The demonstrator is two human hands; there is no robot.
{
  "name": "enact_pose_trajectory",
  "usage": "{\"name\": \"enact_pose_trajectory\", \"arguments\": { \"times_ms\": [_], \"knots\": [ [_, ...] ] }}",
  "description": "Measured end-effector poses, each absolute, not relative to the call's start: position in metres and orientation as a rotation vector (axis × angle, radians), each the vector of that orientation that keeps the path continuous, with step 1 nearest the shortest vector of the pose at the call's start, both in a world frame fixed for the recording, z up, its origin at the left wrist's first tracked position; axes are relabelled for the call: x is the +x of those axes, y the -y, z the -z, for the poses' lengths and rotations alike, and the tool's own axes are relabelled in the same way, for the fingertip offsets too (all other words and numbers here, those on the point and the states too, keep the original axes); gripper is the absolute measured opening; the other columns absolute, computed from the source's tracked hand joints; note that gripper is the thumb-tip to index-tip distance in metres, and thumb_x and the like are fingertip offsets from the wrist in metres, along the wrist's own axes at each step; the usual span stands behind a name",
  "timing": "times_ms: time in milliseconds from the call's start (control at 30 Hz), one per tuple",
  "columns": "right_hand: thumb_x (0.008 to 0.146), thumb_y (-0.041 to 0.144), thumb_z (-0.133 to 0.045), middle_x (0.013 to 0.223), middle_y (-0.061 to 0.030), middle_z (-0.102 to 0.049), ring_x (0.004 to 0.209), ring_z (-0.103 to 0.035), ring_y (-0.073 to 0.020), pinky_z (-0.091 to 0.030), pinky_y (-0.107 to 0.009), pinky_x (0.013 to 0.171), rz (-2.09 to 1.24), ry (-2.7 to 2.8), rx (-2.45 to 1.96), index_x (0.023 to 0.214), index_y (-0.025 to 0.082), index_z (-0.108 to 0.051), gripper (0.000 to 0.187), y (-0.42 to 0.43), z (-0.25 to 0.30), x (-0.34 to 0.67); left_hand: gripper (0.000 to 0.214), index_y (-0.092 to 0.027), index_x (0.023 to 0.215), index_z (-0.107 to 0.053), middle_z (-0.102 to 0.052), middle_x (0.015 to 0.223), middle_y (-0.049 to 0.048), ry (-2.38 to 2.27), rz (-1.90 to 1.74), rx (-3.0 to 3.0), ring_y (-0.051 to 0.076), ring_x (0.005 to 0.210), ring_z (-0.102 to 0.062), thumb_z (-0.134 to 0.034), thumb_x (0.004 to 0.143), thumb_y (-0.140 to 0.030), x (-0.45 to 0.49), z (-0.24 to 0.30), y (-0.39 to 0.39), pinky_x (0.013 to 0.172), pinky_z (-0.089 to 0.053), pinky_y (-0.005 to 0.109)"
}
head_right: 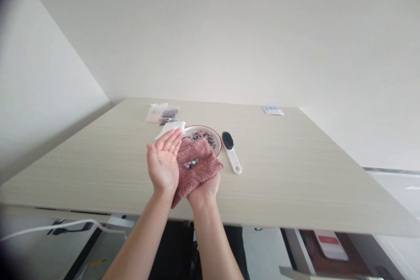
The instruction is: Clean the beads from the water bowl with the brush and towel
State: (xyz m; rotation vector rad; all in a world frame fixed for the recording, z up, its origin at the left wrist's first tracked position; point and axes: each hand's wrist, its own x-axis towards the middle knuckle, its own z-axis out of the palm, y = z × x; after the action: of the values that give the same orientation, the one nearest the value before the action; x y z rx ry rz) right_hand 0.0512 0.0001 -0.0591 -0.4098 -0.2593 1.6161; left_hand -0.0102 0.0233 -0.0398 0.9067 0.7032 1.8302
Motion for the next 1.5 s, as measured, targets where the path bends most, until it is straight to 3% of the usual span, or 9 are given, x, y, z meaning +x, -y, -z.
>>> {"name": "enact_pose_trajectory", "arguments": {
  "times_ms": [167,333,467,600,767,900,1100,1233,1500],
  "knots": [
    [0.083,0.041,-0.033,0.12,-0.0027,-0.057,0.117,-0.046,-0.0182,-0.037,-0.043,0.096,-1.594,0.223,-0.394,0.107,0.024,-0.055,0.037,-0.002,0.058,0.06,0.027,-0.019,0.096,-0.062,-0.058,0.114,0.0068,-1.024,-1.963,1.107,0.02,0.112,-0.048,-0.044,0.082,-0.034,-0.02,0.044,-0.022,0.096,-0.035,0.033],
    [0.081,0.043,-0.034,0.115,-0.003,-0.06,0.113,-0.049,-0.0208,-0.04,-0.045,0.093,-1.521,0.186,-0.45,0.098,0.023,-0.059,0.036,-0.007,0.056,0.072,0.02,-0.02,0.094,-0.059,-0.054,0.116,0.006,-1.197,-1.931,1.191,0.018,0.115,-0.044,-0.047,0.081,-0.029,-0.026,0.062,-0.022,0.099,-0.031,0.031],
    [0.08,0.038,-0.038,0.105,-0.0002,-0.065,0.107,-0.053,-0.02,-0.04,-0.044,0.092,-1.446,0.215,-0.453,0.089,0.025,-0.062,0.029,-0.011,0.047,0.079,0.038,-0.021,0.112,-0.05,-0.041,0.132,0.0086,-1.225,-1.862,1.07,0.019,0.125,-0.034,-0.055,0.077,-0.033,-0.016,0.074,-0.012,0.1,-0.03,0.029],
    [0.083,0.032,-0.031,0.099,-0.0001,-0.066,0.104,-0.054,-0.0192,-0.039,-0.044,0.092,-1.414,0.152,-0.375,0.091,0.025,-0.062,0.032,-0.014,0.033,0.082,0.054,-0.024,0.126,-0.04,-0.04,0.136,0.0082,-0.842,-1.687,0.715,0.021,0.124,-0.037,-0.051,0.077,-0.046,0.007,0.079,0.008,0.096,-0.036,0.032],
    [0.082,0.034,-0.031,0.095,-0.0021,-0.067,0.105,-0.054,-0.021,-0.038,-0.046,0.093,-1.356,0.181,-0.382,0.094,0.025,-0.062,0.035,-0.016,0.034,0.076,0.068,-0.019,0.117,-0.053,-0.052,0.126,0.0095,-0.616,-1.506,0.422,0.024,0.122,-0.04,-0.042,0.07,-0.067,0.032,0.077,0.024,0.097,-0.037,0.034],
    [0.08,0.04,-0.036,0.102,-0.0017,-0.065,0.105,-0.054,-0.0231,-0.038,-0.048,0.094,-1.336,0.199,-0.398,0.096,0.025,-0.062,0.034,-0.013,0.048,0.067,0.059,-0.024,0.122,-0.049,-0.051,0.127,0.0041,-0.669,-1.626,0.341,0.022,0.122,-0.041,-0.06,0.069,-0.047,0.033,0.069,0.015,0.097,-0.039,0.03],
    [0.08,0.048,-0.036,0.113,-0.0033,-0.061,0.108,-0.054,-0.0231,-0.038,-0.045,0.095,-1.383,0.351,-0.379,0.107,0.024,-0.059,0.042,-0.007,0.062,0.058,0.042,-0.024,0.12,-0.05,-0.05,0.129,0.0017,-0.665,-1.579,0.37,0.019,0.12,-0.044,-0.05,0.079,-0.028,0.019,0.06,-0.003,0.097,-0.039,0.029],
    [0.078,0.056,-0.036,0.102,-0.0033,-0.066,0.101,-0.058,-0.0209,-0.044,-0.039,0.088,-1.208,0.248,-0.572,0.099,0.021,-0.062,0.048,-0.005,0.067,0.062,0.033,-0.02,0.107,-0.059,-0.06,0.117,0.003,-0.651,-1.609,0.324,0.02,0.115,-0.049,-0.05,0.076,-0.019,0.013,0.056,-0.005,0.094,-0.041,0.031],
    [0.067,0.029,-0.062,0.093,-0.0007,-0.066,0.086,-0.06,-0.017,-0.046,-0.029,0.076,-1.215,0.521,-0.868,0.098,0.02,-0.058,0.032,0.003,0.067,0.071,0.025,-0.016,0.091,-0.064,-0.069,0.088,0.004,-0.808,-1.524,0.173,0.017,0.086,-0.063,-0.054,0.069,-0.011,0.002,0.058,-0.011,0.081,-0.048,0.029]
  ]
}}
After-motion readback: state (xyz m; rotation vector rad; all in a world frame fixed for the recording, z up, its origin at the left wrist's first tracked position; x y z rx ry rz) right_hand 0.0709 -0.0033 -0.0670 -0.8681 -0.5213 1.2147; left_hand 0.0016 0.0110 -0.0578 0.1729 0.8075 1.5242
